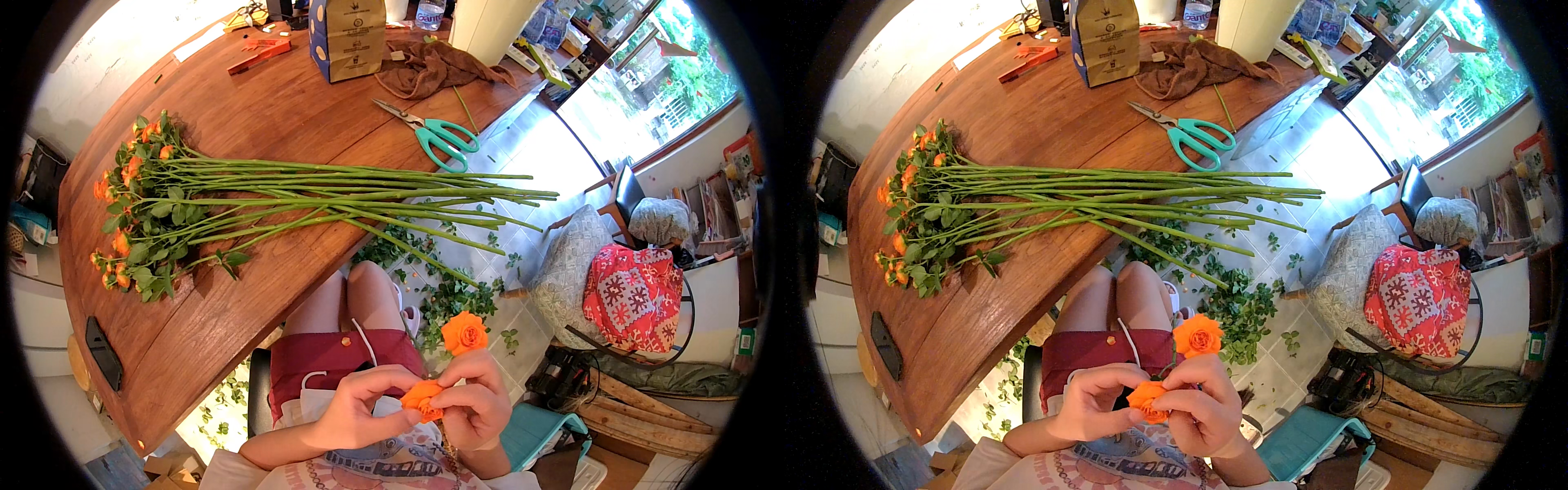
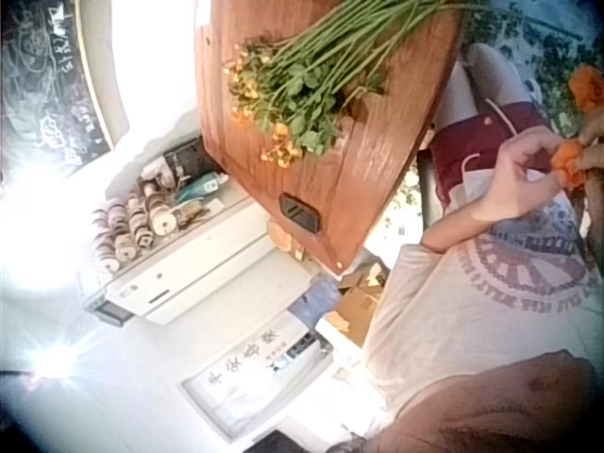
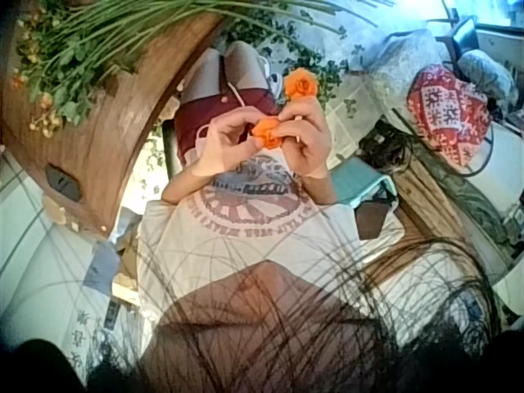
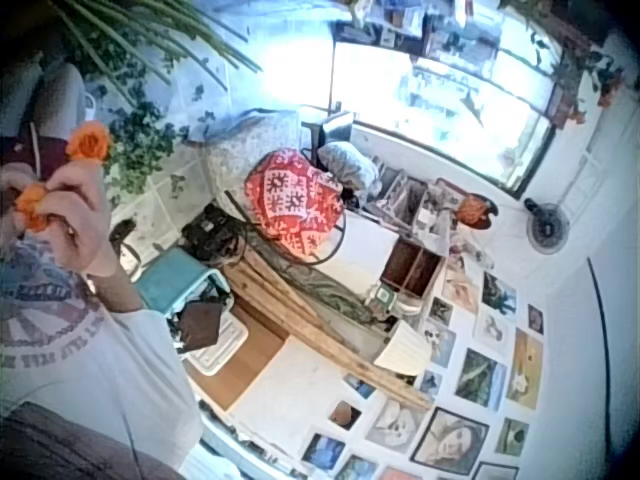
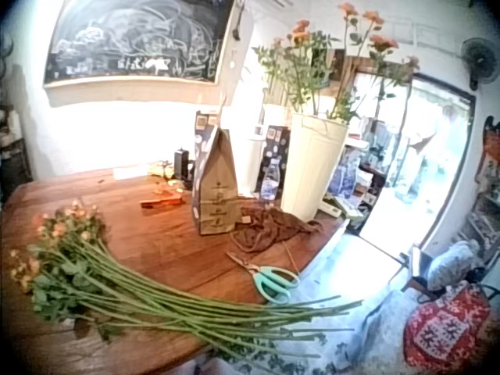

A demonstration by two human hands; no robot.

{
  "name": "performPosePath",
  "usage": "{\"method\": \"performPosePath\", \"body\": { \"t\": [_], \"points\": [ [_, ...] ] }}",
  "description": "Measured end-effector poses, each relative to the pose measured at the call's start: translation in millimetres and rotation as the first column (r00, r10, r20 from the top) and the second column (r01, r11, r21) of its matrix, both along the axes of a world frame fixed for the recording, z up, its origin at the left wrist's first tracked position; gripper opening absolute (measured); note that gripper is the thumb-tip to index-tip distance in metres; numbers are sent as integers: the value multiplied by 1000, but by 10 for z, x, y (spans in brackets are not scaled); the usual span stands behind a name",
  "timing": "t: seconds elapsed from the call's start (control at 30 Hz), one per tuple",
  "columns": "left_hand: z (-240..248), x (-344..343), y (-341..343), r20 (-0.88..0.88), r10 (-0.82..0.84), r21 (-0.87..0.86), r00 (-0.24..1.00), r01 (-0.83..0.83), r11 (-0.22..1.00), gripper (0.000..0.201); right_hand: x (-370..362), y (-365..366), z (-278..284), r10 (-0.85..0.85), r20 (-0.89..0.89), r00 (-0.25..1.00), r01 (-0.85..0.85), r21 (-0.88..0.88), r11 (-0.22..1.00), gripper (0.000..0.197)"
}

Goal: The person trims the stems of orange roses with shears and places them into a white vase on a wooden table.

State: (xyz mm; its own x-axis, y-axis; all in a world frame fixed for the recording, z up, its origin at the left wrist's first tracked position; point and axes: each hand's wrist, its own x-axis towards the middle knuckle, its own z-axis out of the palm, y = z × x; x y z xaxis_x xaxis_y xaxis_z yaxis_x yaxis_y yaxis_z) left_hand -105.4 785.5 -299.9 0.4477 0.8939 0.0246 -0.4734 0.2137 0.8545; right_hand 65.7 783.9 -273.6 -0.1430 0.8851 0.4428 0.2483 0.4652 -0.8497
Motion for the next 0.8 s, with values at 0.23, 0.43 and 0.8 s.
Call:
{"method": "performPosePath", "body": {
  "t": [0.23, 0.43, 0.8],
  "points": [
    [20, 5, -30, -12, 31, -35, 999, -32, 999, 26, -24, -6, 14, -11, -8, 1000, 11, 18, 1000, 24],
    [-23, 11, -9, -123, 96, 85, 988, -86, 993, 21, -13, 22, 1, -8, -15, 1000, 8, 32, 999, 22],
    [60, -8, 15, -326, 267, 312, 907, -164, 936, 23, -16, 13, 1, 34, -11, 999, -34, 5, 999, 21]
  ]
}}
